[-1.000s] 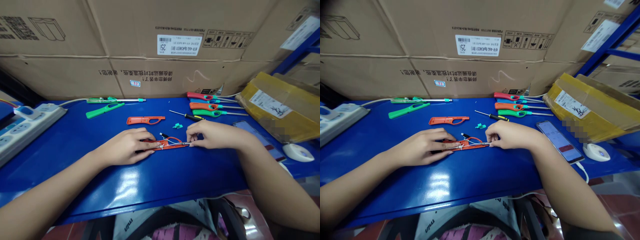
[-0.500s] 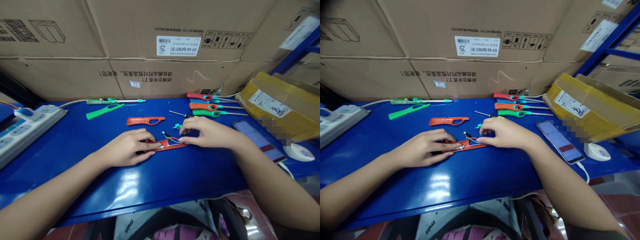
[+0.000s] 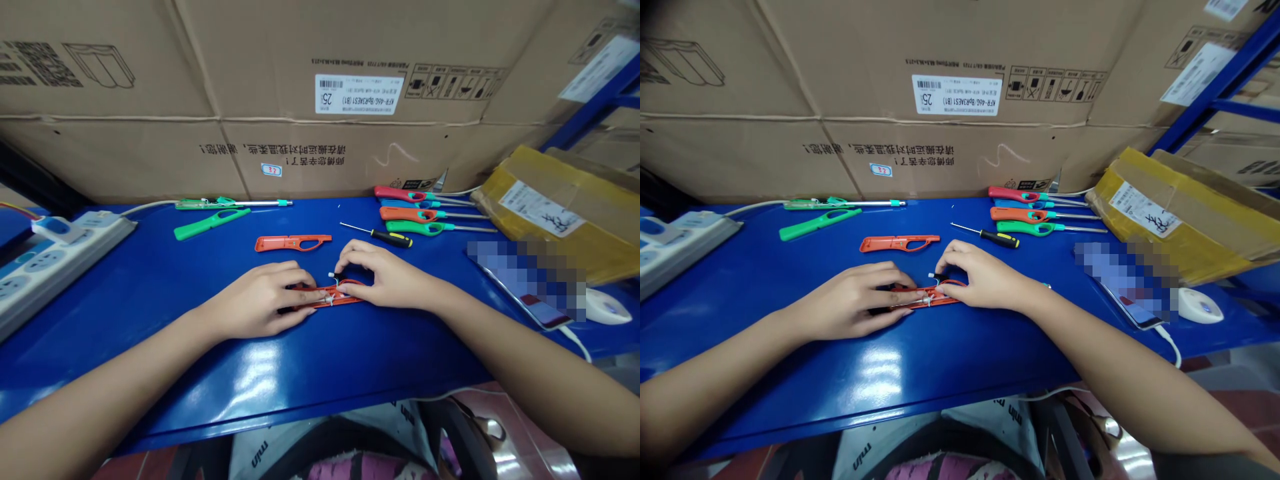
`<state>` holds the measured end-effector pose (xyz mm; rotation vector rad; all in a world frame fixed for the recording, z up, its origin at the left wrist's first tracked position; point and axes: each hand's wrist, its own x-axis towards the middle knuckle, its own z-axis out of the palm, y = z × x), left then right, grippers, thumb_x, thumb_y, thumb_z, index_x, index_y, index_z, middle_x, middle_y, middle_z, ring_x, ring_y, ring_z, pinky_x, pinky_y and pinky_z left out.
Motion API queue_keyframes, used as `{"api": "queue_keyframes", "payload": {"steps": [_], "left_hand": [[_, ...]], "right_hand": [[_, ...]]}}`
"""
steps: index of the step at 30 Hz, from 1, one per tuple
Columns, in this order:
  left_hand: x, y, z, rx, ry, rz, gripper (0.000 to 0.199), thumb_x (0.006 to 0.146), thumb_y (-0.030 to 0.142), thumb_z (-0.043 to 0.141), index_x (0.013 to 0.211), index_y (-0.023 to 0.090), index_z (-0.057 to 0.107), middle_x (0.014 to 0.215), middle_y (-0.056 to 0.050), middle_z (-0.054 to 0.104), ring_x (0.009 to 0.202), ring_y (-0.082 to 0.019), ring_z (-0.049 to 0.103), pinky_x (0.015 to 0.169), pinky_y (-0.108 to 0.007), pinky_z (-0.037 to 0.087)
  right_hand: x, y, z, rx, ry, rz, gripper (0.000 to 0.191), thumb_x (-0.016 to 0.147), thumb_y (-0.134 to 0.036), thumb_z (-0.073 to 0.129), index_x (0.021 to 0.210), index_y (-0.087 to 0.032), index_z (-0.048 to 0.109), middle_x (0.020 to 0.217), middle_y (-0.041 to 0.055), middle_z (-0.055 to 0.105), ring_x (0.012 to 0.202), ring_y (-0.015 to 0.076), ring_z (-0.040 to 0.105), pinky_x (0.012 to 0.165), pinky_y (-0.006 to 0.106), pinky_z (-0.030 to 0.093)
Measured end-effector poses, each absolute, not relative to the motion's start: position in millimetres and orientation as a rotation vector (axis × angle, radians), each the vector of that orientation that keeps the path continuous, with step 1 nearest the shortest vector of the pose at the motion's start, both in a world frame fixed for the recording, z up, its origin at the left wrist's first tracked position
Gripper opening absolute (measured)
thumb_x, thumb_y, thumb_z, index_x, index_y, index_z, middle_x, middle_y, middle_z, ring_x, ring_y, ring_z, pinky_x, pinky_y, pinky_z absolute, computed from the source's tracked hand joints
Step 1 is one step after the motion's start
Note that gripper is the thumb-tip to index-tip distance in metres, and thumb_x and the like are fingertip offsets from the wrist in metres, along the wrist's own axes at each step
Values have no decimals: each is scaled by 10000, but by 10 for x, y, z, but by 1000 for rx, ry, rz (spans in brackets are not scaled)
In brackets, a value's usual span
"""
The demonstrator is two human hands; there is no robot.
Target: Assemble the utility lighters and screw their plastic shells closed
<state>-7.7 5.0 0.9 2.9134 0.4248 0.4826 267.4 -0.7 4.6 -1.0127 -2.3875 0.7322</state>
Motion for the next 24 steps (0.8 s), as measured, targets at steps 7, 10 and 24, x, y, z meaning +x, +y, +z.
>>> {"api": "queue_keyframes", "payload": {"steps": [7, 10, 24], "left_hand": [[-70, 52, 14, 2909, 419, 486, 316, 1011, 236, 559, 1290, 227, 709, 1114, -100, 723, 994, -232, 658, 860, -356, 554], [-76, 52, 9, 2909, 426, 478, 320, 1014, 238, 557, 1299, 224, 704, 1120, -99, 721, 1002, -233, 654, 861, -355, 553], [-64, 54, 9, 2939, 405, 505, 315, 1011, 236, 566, 1292, 208, 705, 1094, -103, 720, 982, -230, 661, 845, -351, 559]], "right_hand": [[2657, -5, 61, -974, -2378, 852, 64, 899, -192, 688, 958, -165, 690, 880, 16, 676, 731, 123, 530, 686, 253, 442], [2650, 0, 47, -948, -2353, 846, 30, 905, -153, 670, 913, -158, 699, 859, 17, 678, 706, 117, 529, 665, 245, 438], [2705, -20, 26, -706, -2652, 470, 188, 999, -176, 583, 1085, -177, 750, 996, 70, 709, 936, 189, 644, 850, 319, 503]]}}
